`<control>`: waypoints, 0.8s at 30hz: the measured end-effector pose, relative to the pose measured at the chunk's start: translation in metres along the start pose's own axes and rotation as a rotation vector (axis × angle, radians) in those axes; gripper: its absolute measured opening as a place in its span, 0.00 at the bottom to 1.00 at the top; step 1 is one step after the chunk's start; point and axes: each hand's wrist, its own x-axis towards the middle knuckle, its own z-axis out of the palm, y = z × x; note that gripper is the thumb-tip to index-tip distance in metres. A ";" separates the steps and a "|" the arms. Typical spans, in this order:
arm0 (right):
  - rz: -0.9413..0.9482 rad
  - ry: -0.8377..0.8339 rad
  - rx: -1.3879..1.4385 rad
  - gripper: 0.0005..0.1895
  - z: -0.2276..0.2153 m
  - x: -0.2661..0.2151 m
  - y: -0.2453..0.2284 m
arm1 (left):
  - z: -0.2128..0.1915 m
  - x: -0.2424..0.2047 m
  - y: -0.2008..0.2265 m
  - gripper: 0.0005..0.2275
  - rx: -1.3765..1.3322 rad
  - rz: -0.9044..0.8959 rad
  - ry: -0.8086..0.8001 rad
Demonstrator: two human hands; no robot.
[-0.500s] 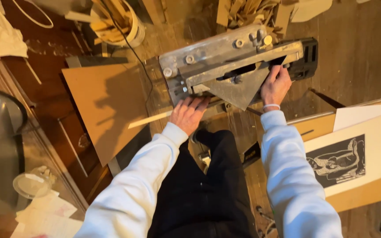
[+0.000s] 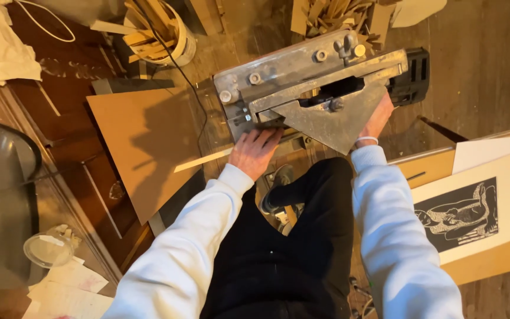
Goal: Marking wood frame moldings with a pencil and cutting them using a manual miter chopper.
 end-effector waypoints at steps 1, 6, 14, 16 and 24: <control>-0.181 -0.034 -0.334 0.15 0.002 -0.010 -0.010 | -0.003 -0.001 0.003 0.19 0.001 0.001 -0.002; -0.332 -0.076 -0.657 0.13 0.014 -0.017 -0.026 | 0.000 -0.003 0.001 0.19 0.011 0.003 -0.011; -0.247 -0.059 -0.518 0.13 0.009 -0.010 -0.009 | 0.004 -0.005 0.000 0.19 -0.016 -0.007 -0.033; -0.220 -0.053 -0.503 0.13 0.000 -0.016 -0.005 | -0.004 -0.006 0.006 0.19 -0.018 -0.015 -0.039; -0.224 -0.051 -0.489 0.13 -0.009 0.000 0.009 | 0.000 -0.004 0.004 0.18 -0.011 -0.009 -0.035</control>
